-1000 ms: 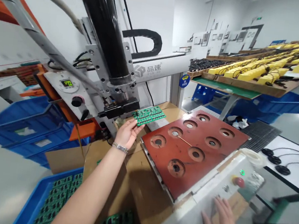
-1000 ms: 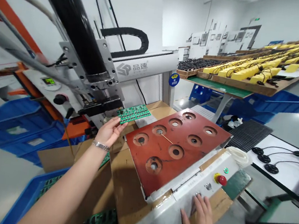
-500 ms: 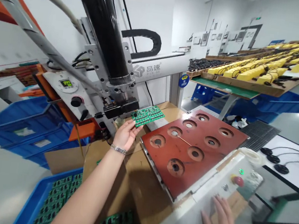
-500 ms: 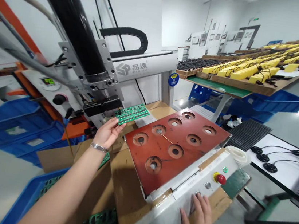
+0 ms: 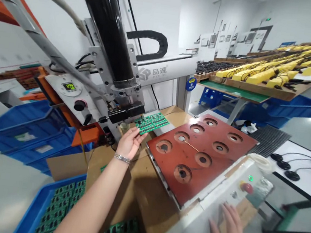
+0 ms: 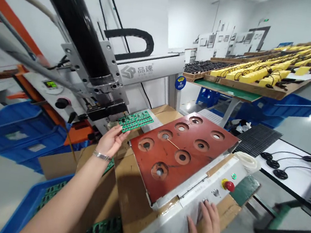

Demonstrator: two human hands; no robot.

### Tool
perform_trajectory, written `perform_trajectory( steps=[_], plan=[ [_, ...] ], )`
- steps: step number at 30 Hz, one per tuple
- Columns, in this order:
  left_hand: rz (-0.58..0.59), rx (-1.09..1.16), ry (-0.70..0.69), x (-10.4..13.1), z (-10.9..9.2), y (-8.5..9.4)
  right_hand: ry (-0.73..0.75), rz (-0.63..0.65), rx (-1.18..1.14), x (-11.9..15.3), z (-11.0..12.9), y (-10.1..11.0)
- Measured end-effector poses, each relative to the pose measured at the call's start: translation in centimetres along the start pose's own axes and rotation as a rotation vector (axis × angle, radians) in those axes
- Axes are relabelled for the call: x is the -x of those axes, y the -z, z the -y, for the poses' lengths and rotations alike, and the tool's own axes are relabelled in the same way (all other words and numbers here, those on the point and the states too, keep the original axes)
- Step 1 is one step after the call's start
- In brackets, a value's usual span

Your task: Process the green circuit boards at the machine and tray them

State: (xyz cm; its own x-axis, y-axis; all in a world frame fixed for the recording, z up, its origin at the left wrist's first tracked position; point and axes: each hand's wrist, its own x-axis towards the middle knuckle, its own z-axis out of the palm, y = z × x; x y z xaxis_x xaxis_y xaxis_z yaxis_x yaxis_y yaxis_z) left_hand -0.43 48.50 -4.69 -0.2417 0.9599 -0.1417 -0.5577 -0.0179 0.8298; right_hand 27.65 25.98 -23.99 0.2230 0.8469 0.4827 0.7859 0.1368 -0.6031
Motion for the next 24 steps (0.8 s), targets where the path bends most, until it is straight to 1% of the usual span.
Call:
perform_trajectory(
  steps=[5, 20, 24],
  plan=[
    [0.007, 0.001, 0.004, 0.61, -0.17, 0.5, 0.009, -0.009, -0.004, 0.01, -0.03, -0.07],
    [0.047, -0.012, -0.003, 1.0, -0.77, 0.22, 0.011, -0.004, 0.001, 0.0, -0.22, 0.02],
    [0.058, -0.021, 0.002, 1.07, -0.7, 0.51, 0.01, -0.004, 0.007, 0.03, -0.29, -0.02]
  ],
)
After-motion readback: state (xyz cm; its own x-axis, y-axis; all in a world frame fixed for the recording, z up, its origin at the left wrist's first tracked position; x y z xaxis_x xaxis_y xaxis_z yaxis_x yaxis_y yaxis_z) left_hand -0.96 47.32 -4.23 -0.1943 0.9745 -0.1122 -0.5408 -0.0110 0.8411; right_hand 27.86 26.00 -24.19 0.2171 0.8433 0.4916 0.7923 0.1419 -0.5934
